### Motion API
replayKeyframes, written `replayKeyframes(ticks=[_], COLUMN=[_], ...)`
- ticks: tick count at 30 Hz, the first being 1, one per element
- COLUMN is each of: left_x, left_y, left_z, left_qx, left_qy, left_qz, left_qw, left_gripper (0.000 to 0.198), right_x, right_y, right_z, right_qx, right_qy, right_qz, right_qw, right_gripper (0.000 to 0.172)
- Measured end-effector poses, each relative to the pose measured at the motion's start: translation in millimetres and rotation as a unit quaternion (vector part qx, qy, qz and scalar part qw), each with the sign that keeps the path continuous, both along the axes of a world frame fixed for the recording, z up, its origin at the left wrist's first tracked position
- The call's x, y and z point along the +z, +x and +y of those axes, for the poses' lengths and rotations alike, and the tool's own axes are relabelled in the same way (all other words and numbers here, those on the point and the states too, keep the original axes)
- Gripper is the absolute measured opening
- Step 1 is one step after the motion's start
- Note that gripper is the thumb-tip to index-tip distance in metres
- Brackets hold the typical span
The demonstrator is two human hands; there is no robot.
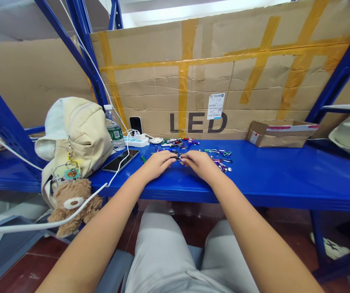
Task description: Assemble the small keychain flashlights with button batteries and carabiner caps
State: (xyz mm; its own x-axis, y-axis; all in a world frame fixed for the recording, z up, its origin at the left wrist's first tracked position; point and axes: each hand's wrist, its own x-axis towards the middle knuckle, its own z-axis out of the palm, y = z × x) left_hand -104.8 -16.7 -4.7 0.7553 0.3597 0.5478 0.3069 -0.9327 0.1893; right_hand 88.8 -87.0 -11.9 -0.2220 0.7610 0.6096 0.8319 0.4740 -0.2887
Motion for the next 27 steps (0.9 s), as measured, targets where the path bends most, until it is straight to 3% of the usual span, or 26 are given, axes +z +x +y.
replayKeyframes(ticks=[12, 19, 27], left_x=[-1.8, -0.9, -2.1], left_y=[-0.8, 1.6, 2.6], left_z=[3.5, -1.7, 1.4], left_qx=[-0.011, 0.003, -0.029], left_qy=[0.013, -0.071, 0.013], left_qz=[-0.013, -0.03, -0.039], left_qw=[1.0, 0.997, 0.999], left_gripper=[0.03, 0.033, 0.028], right_x=[-2.6, 1.9, -1.6], right_y=[-5.2, -9.7, -9.0], right_z=[0.9, -3.2, -4.0], right_qx=[-0.053, -0.048, -0.027], right_qy=[0.024, 0.016, 0.013], right_qz=[-0.066, -0.015, -0.011], right_qw=[0.996, 0.999, 0.999], right_gripper=[0.015, 0.015, 0.021])
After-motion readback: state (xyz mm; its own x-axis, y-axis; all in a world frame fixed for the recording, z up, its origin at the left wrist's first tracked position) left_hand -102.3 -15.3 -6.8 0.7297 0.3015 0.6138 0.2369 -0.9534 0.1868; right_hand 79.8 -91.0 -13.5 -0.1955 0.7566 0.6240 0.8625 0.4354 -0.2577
